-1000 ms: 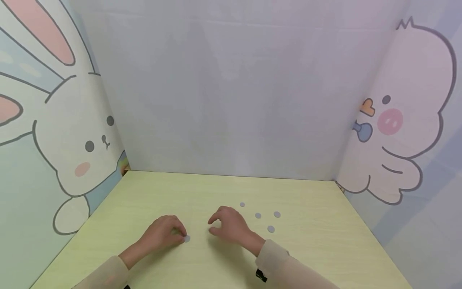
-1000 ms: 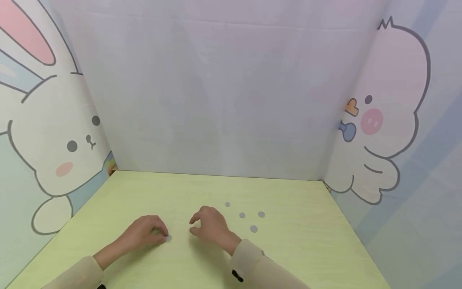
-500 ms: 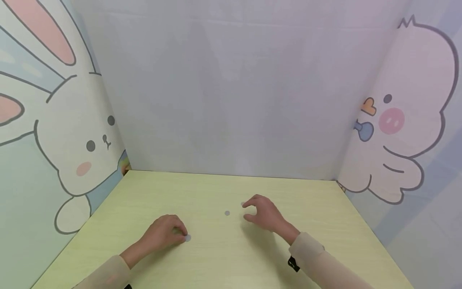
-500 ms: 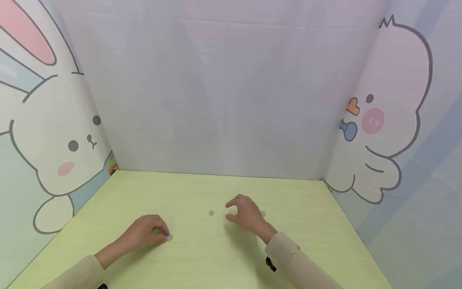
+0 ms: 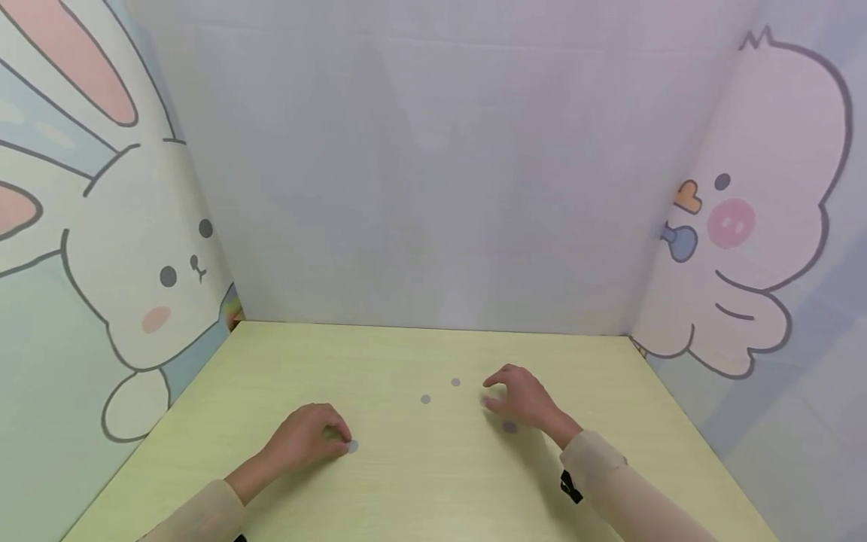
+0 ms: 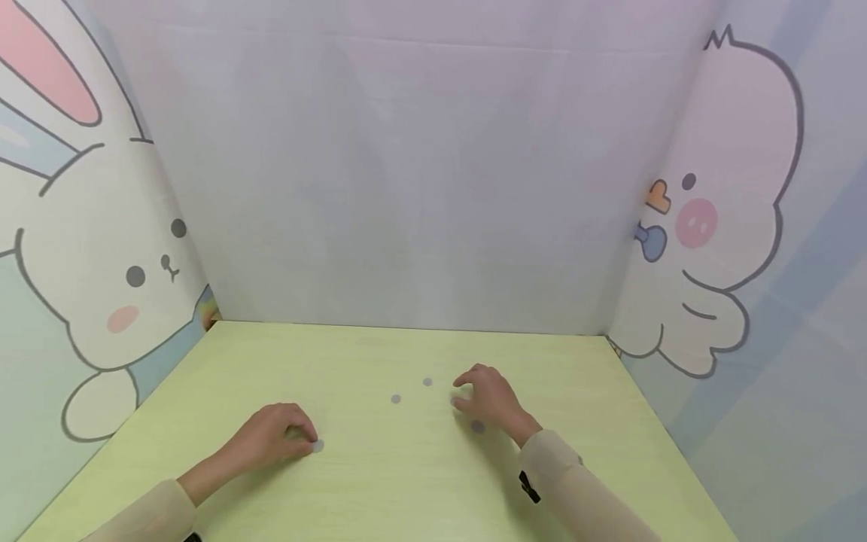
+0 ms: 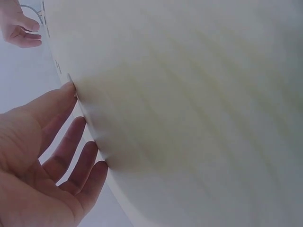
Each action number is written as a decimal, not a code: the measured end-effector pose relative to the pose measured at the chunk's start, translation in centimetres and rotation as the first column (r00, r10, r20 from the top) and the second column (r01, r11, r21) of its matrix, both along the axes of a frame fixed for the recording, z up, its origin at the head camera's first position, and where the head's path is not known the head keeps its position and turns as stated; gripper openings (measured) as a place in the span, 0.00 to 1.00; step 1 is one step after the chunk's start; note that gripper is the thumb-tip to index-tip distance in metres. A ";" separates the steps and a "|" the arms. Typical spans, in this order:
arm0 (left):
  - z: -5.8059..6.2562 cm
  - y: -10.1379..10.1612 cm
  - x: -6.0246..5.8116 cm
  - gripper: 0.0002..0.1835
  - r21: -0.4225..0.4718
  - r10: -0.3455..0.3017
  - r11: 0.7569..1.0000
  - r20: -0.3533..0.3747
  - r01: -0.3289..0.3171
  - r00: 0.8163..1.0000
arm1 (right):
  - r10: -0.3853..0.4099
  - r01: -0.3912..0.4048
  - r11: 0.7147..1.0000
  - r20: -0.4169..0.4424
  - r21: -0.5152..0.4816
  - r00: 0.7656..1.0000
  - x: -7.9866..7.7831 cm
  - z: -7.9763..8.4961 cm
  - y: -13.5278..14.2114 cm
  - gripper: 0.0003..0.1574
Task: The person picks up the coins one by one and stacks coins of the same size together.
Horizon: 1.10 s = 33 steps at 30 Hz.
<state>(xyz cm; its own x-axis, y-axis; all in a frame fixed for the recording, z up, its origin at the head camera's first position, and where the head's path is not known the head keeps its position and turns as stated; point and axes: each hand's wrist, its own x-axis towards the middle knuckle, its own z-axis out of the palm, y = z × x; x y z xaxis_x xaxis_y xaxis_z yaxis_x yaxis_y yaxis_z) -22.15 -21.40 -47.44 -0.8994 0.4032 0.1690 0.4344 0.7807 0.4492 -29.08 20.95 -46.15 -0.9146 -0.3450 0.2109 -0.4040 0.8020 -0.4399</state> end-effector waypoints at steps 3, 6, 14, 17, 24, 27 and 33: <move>-0.2 -0.1 0.0 0.05 0.000 0.003 1.000 0.002 -0.003 1.000 | 0.009 -0.009 1.000 -0.007 0.021 1.000 -0.3 -0.3 0.2 0.16; -0.4 -0.1 0.0 0.06 -0.001 0.014 1.000 0.007 -0.014 1.000 | 0.019 -0.018 0.999 -0.012 0.047 1.000 -0.5 -0.6 0.2 0.14; -0.3 0.1 0.1 0.06 0.003 0.011 1.000 -0.005 -0.011 1.000 | -0.030 0.026 0.997 0.046 0.071 0.998 -0.6 -1.4 0.3 0.12; -0.2 0.2 0.1 0.06 -0.003 0.013 1.000 -0.007 -0.013 1.000 | -0.038 0.033 0.997 0.054 0.074 0.998 -0.6 -1.4 0.3 0.11; -0.2 0.2 0.0 0.06 -0.001 0.019 1.000 0.010 -0.019 1.000 | -0.027 0.025 0.997 0.035 0.079 0.999 -0.7 -1.4 0.1 0.09; -0.3 0.1 0.0 0.06 -0.001 0.016 1.000 0.009 -0.016 1.000 | -0.024 0.023 0.996 0.014 0.086 1.000 -0.8 -1.4 0.1 0.08; -0.2 0.1 -0.2 0.06 -0.005 0.019 1.000 0.013 -0.019 1.000 | -0.005 0.007 0.994 -0.019 0.109 1.000 -0.7 -1.3 -0.4 0.06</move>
<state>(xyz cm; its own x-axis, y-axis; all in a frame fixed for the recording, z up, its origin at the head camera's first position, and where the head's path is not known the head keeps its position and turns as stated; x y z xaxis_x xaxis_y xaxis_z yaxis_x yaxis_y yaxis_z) -22.31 -21.29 -47.65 -0.9090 0.3866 0.1557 0.4136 0.7909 0.4510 -29.80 20.59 -47.41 -0.9129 -0.3613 0.1897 -0.4064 0.8473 -0.3420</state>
